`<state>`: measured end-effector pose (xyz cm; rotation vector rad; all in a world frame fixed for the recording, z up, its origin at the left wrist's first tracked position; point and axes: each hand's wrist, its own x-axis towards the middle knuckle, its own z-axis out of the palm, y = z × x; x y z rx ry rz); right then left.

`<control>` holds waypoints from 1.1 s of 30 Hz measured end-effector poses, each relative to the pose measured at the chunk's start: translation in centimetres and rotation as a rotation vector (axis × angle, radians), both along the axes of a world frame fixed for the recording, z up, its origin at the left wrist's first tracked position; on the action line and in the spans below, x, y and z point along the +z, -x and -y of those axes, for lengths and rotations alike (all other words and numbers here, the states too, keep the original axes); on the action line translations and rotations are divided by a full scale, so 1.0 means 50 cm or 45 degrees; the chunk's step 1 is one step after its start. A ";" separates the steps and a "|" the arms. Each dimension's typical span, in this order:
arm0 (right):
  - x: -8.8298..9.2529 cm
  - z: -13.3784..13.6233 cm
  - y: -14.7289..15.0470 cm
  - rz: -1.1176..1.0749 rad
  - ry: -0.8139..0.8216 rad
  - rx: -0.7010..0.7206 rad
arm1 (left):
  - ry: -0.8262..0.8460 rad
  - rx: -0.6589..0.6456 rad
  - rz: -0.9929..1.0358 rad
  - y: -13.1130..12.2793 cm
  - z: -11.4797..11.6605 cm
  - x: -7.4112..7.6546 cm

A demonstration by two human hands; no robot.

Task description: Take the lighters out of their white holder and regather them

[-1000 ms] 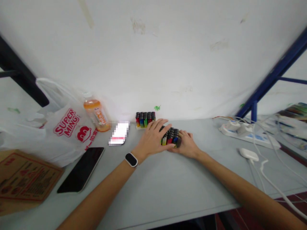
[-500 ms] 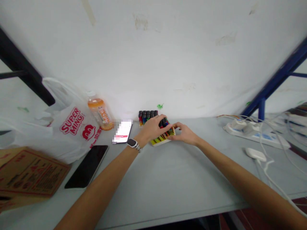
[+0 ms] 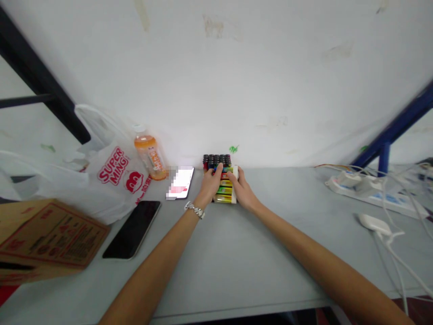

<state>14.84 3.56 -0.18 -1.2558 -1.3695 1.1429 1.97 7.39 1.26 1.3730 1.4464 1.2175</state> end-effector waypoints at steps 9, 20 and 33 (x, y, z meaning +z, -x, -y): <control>0.011 -0.041 -0.008 0.187 0.131 -0.052 | 0.138 -0.031 -0.485 0.009 -0.005 0.022; 0.021 -0.052 -0.019 0.214 0.314 -0.026 | 0.213 -0.074 -0.737 0.005 0.010 0.039; 0.051 -0.056 -0.004 0.229 0.503 0.026 | 0.075 0.117 -0.263 0.033 -0.008 0.001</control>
